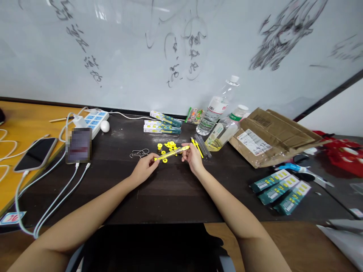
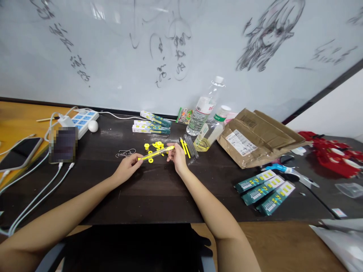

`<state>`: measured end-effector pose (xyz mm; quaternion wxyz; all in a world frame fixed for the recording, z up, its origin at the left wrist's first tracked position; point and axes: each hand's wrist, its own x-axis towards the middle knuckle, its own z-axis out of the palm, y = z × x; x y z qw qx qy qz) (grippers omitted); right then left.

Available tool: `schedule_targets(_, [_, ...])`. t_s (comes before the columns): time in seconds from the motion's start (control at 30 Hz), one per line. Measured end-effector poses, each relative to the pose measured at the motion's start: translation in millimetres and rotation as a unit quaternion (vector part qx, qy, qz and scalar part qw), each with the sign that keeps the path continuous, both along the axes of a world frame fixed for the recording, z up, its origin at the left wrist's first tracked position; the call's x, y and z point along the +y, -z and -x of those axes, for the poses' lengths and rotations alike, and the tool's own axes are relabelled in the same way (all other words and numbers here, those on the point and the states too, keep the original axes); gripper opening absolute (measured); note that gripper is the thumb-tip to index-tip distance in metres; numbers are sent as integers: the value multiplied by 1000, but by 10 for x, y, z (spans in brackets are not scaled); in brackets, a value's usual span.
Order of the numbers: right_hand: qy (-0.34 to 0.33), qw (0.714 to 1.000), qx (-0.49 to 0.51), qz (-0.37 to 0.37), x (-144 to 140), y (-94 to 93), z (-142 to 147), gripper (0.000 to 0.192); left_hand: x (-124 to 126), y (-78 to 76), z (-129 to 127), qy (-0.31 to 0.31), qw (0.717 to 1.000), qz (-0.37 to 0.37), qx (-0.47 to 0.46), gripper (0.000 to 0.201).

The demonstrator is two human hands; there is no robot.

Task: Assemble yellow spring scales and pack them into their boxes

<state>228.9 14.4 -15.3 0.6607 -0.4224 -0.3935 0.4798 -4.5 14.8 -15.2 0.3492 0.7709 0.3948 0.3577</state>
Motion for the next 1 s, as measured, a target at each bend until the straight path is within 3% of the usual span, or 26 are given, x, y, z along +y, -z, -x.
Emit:
schedule_targets(0.33, [-41, 999, -1, -8, -57, -58, 64, 32, -15, -22, 25, -2, 1000, -19, 21, 29])
schedule_targets(0.5, [-23, 1000, -14, -4, -51, -60, 62, 32, -27, -21, 23, 20, 999, -3, -33, 33])
schedule_targets(1.0, [-21, 1000, -8, -11, -42, -57, 46, 33, -29, -28, 22, 46, 999, -10, -24, 33])
